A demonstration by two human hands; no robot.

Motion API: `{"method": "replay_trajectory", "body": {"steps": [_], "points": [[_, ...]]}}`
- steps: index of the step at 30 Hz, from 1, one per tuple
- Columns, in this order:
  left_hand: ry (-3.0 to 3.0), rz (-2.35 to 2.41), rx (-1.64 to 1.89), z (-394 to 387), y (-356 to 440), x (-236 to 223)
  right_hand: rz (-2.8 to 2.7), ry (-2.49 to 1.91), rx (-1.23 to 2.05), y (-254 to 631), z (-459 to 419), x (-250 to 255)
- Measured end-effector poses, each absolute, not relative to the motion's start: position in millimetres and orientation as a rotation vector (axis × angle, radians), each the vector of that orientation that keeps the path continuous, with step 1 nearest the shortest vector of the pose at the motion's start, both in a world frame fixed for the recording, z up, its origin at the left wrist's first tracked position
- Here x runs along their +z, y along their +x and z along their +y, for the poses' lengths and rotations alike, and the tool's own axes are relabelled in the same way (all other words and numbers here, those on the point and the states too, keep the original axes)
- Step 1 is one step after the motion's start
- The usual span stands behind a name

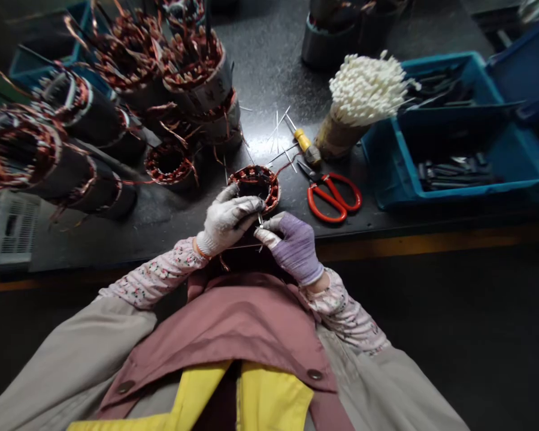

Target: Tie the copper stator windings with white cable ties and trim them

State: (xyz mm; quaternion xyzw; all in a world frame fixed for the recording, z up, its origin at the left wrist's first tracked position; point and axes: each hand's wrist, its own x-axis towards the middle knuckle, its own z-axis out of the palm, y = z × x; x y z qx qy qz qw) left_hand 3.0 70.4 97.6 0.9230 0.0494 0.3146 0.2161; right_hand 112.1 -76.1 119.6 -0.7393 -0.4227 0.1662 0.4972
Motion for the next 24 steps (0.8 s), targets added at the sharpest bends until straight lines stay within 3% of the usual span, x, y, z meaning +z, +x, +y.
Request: {"method": "replay_trajectory", "body": {"steps": [4,9,15,24], "points": [[2.542,0.051,1.031,72,4,94,-0.930,-1.870,0.506,118,-66,113],[2.554,0.119,0.899,73,6,96,-1.087,-2.022,0.490,129,-66,104],[2.559,0.106,1.049,70,7,94,-1.101,-1.821,0.530,122,-82,129],[2.558,0.137,0.938,70,7,94,-0.995,-1.809,0.643,126,-69,113]]}}
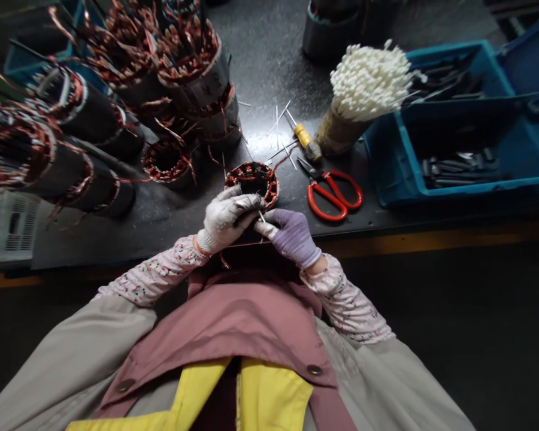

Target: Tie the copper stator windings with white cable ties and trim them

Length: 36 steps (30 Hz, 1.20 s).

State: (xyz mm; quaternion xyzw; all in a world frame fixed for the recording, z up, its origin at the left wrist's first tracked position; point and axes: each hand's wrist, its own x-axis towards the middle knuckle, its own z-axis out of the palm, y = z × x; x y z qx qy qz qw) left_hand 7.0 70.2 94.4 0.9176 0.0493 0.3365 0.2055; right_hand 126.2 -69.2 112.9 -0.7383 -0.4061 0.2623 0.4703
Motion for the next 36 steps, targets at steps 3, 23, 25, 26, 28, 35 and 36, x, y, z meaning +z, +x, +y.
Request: {"method": "replay_trajectory", "body": {"steps": [3,23,25,26,28,35,36], "points": [[2.517,0.083,1.045,71,7,94,-1.004,-1.777,0.592,123,-81,121],[2.559,0.154,0.798,77,9,94,-1.837,-1.895,-0.005,144,-91,139],[2.545,0.147,0.770,78,9,97,-1.577,-1.861,0.112,137,-98,142],[2.544,0.142,0.741,79,8,98,-1.389,-1.841,0.213,130,-98,142],[2.573,0.133,0.672,83,7,100,-1.060,-1.766,0.422,114,-93,141],[2.741,0.015,0.482,84,7,117,-0.613,-1.485,0.772,129,-40,150],[2.796,0.008,0.442,82,8,121,-0.538,-1.455,0.774,143,-32,151]]}}
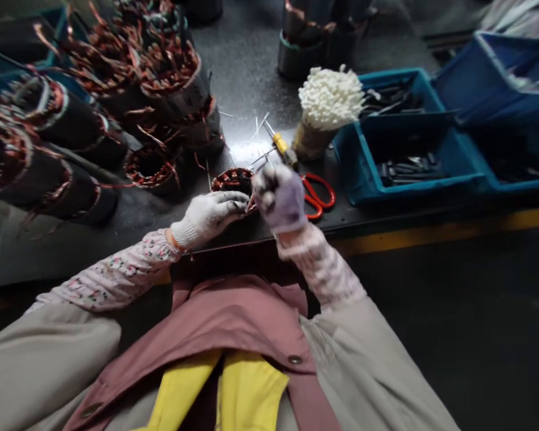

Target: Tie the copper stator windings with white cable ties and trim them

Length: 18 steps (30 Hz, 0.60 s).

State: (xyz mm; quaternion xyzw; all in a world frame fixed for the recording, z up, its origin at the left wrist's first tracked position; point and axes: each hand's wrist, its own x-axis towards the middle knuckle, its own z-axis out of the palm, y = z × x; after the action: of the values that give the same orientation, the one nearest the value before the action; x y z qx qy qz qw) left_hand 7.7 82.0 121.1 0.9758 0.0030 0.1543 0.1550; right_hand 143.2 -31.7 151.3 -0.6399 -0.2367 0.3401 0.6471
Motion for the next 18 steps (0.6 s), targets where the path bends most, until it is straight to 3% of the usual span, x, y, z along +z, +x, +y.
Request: {"method": "replay_trajectory", "body": {"steps": [3,8,11,18], "points": [[3.045,0.047,0.404,84,7,133,-0.538,-1.502,0.602,186,-23,151],[3.231,-0.253,0.119,116,5,145,-0.689,-1.697,-0.406,242,-53,135],[3.169,-0.459,0.048,125,5,148,-0.858,-1.819,-0.478,266,-51,123],[3.131,-0.395,0.027,109,2,152,-0.857,-2.145,-0.523,301,-18,113]]}}
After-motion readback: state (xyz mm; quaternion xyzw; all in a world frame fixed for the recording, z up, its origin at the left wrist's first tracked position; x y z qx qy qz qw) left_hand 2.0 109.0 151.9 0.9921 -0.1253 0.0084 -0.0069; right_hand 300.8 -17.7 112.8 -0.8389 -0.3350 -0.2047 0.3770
